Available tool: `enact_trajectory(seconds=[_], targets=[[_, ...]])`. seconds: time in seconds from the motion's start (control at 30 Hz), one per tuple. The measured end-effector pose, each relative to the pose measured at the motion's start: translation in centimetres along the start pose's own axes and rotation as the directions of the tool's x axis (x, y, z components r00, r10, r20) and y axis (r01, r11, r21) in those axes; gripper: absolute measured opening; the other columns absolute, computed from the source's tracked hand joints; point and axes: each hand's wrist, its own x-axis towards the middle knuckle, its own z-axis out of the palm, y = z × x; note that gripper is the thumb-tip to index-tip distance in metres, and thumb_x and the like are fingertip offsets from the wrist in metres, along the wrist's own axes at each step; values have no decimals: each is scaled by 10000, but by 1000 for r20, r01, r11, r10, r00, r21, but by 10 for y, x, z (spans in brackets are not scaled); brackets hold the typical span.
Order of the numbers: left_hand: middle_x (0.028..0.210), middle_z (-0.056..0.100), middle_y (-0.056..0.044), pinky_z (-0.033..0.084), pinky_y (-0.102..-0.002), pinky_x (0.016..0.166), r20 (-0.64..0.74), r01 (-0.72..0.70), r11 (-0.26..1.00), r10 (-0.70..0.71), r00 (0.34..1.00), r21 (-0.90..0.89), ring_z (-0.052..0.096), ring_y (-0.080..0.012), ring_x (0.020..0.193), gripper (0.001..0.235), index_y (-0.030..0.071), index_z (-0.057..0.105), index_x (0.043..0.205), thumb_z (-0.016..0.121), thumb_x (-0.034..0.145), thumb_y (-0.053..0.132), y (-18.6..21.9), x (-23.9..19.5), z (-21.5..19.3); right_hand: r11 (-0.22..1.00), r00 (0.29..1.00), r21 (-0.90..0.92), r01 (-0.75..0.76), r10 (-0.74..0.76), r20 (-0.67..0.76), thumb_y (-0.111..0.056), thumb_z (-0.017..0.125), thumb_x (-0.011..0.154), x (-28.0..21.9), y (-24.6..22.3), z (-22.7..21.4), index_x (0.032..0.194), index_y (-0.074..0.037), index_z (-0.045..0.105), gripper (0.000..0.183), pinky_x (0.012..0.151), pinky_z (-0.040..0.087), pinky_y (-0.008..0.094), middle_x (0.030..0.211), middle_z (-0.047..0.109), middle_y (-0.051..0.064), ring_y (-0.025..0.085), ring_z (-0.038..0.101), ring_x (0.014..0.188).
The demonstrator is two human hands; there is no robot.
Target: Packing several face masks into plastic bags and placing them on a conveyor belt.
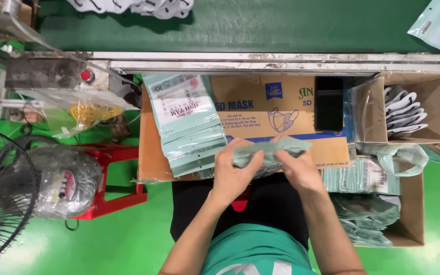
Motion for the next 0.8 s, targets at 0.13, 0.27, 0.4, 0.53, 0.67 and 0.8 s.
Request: enact_trajectory(seconds=[0.13,0.27,0.4,0.53,0.67,0.8], targets=[[974,737,-120,560,-359,819,-50,-21,997,25,998,73,713,-265,905,174,2,737,985,752,883,142,-10,5,3,953,940,-295,-68,-37,-339,-11,726,877,0,-11,5,1033,-29,687,161,800,511,288,969,687,47,141,640,888],[1285,660,-176,501,-413,1040,-175,-181,976,200,964,121,637,-316,1202,422,7,610,1301,738,911,106,9,17,-36,175,678,-980,95,-732,-65,60,771,923,52,-78,31,1007,11,691,126,840,486,335,1023,678,128,217,611,898],[1347,660,-128,543,-364,1034,-248,-49,997,33,968,-58,685,-248,1183,486,46,563,1407,685,936,61,-14,24,-65,-321,757,-910,263,-516,401,56,845,891,138,-97,24,1389,6,580,566,1171,419,442,1379,591,187,363,550,1330],[1316,677,-112,547,-355,1003,-286,-8,993,-26,958,-117,690,-234,1140,456,37,573,1380,673,935,51,-27,20,-74,-283,787,-833,476,-286,547,17,848,748,258,-32,106,1542,-88,481,881,1206,378,495,1593,458,185,409,427,1489],[1271,665,-113,550,-351,966,-231,34,993,-60,971,-114,687,-223,1091,445,27,573,1362,655,925,46,-21,8,-78,-705,583,-407,580,11,812,33,745,649,358,25,163,1548,-223,481,972,1081,397,532,1594,362,158,415,392,1419],[1258,664,-127,560,-355,957,-185,67,997,-74,980,-41,701,-238,1087,376,30,610,1319,654,946,56,-17,6,-86,-492,690,-545,679,174,702,64,620,832,450,77,138,1497,-178,505,716,851,555,466,1476,546,113,377,605,1174]])
